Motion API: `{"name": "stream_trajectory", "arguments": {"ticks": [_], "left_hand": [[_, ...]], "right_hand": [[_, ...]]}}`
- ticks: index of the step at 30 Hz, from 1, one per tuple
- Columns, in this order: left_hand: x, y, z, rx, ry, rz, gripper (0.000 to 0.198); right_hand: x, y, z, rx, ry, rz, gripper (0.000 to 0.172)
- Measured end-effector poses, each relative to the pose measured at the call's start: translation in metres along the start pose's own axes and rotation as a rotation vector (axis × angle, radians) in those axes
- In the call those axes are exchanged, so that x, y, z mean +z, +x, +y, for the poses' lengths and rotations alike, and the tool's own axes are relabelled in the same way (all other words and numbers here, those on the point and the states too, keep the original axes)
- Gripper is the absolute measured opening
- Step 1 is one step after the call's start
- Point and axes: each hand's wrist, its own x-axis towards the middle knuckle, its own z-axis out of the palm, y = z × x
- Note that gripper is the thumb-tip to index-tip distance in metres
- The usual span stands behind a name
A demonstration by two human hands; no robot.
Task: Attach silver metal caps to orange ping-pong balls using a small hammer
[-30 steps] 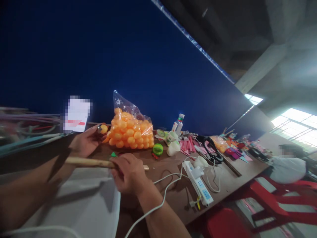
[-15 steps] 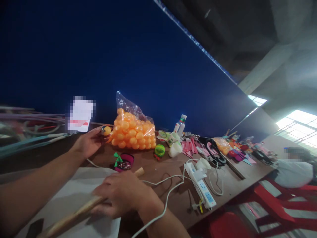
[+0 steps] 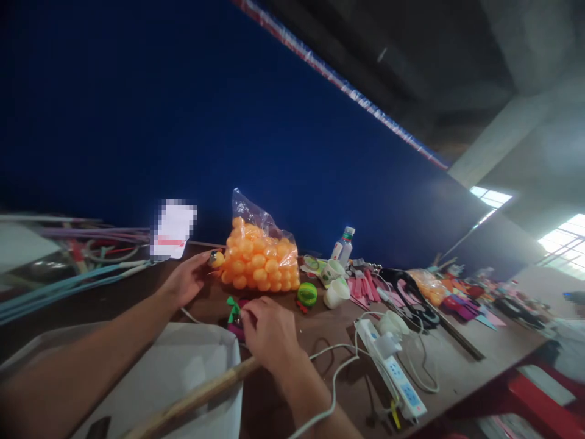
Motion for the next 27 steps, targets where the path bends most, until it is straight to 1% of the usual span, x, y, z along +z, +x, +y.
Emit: {"name": "stream_trajectory", "arguments": {"ticks": [2, 4, 7, 10, 15, 27], "left_hand": [[0.000, 0.001, -0.001, -0.001, 0.006, -0.006, 0.030], [0.000, 0.001, -0.001, 0.000, 0.012, -0.016, 0.030], [-0.001, 0.002, -0.002, 0.005, 0.021, -0.025, 0.029], [-0.001, 0.001, -0.003, 0.016, 0.022, -0.026, 0.029], [-0.001, 0.001, -0.003, 0.023, 0.029, -0.023, 0.029], [-0.002, 0.000, -0.007, -0.014, 0.123, -0.015, 0.029]], "right_hand": [[-0.008, 0.008, -0.003, 0.009, -0.180, -0.168, 0.027], [-0.013, 0.018, -0.007, -0.014, -0.279, -0.279, 0.026], [-0.015, 0.034, -0.013, -0.059, -0.327, -0.350, 0.021], [-0.013, 0.047, -0.016, -0.105, -0.367, -0.405, 0.022], [-0.009, 0.055, -0.012, -0.135, -0.398, -0.450, 0.023], [0.002, 0.052, -0.002, -0.159, -0.356, -0.419, 0.024]]}}
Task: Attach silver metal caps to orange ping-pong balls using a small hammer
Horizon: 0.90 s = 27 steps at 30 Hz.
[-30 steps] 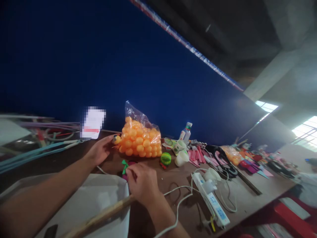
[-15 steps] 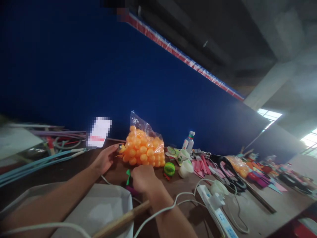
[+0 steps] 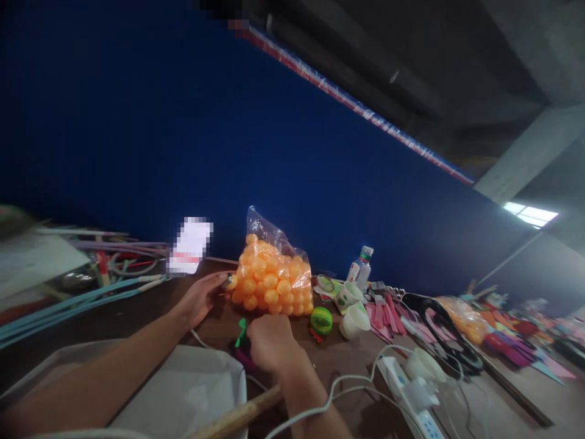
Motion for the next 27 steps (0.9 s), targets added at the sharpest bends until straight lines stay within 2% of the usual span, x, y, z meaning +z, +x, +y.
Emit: {"name": "stream_trajectory", "arguments": {"ticks": [17, 27], "left_hand": [[0.0031, -0.0031, 0.0012, 0.013, -0.015, 0.017, 0.025], [0.0027, -0.0024, 0.0018, 0.014, -0.009, 0.017, 0.028]], "right_hand": [[0.0009, -0.0015, 0.0007, -0.010, -0.001, -0.001, 0.024], [0.0039, -0.0072, 0.0032, -0.016, 0.021, 0.046, 0.020]]}}
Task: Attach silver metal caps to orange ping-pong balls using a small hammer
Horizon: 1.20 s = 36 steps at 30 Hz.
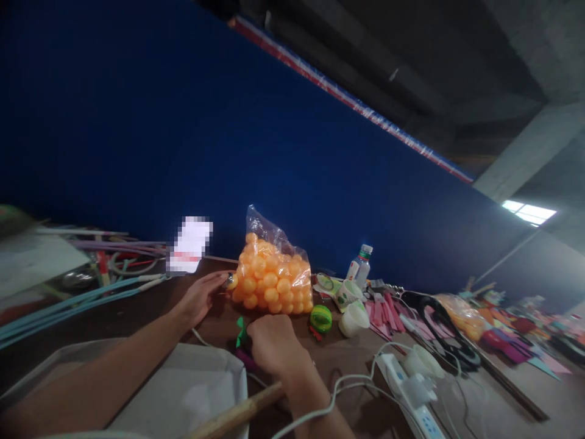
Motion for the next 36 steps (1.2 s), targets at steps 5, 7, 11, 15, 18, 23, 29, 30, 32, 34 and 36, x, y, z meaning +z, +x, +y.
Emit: {"name": "stream_trajectory", "arguments": {"ticks": [5, 7, 11, 15, 18, 23, 29, 30, 32, 34, 36], "left_hand": [[0.000, 0.000, 0.000, -0.011, -0.006, -0.008, 0.026], [0.000, 0.001, 0.000, -0.014, -0.011, -0.010, 0.026], [-0.002, 0.001, -0.001, -0.017, -0.024, -0.016, 0.026], [-0.003, 0.001, -0.002, -0.021, -0.019, -0.019, 0.027], [-0.003, 0.002, -0.002, -0.020, -0.006, -0.020, 0.027], [-0.003, 0.003, -0.003, -0.017, 0.006, -0.025, 0.026], [-0.003, 0.003, -0.004, -0.008, 0.010, -0.037, 0.028], [-0.003, 0.003, -0.004, -0.008, 0.010, -0.038, 0.028], [-0.003, 0.003, -0.004, -0.006, 0.012, -0.038, 0.028], [-0.003, 0.003, -0.005, -0.004, 0.015, -0.038, 0.028], [-0.003, 0.004, -0.005, -0.001, 0.017, -0.040, 0.028]], "right_hand": [[-0.005, -0.004, 0.001, 0.020, 0.017, 0.029, 0.018], [-0.008, -0.005, 0.002, 0.035, 0.049, 0.054, 0.018], [-0.013, -0.006, 0.007, 0.078, 0.169, 0.137, 0.017], [-0.013, -0.005, 0.010, 0.089, 0.310, 0.330, 0.015], [-0.012, -0.002, 0.008, 0.037, 0.411, 0.444, 0.017], [-0.008, 0.003, 0.003, -0.010, 0.484, 0.546, 0.018], [-0.001, 0.009, -0.001, -0.064, 0.565, 0.697, 0.017], [0.000, 0.011, -0.001, -0.068, 0.591, 0.726, 0.016], [0.003, 0.015, -0.003, -0.078, 0.662, 0.762, 0.015], [0.006, 0.018, -0.004, -0.084, 0.737, 0.769, 0.014], [0.007, 0.020, -0.006, -0.080, 0.801, 0.767, 0.013]]}}
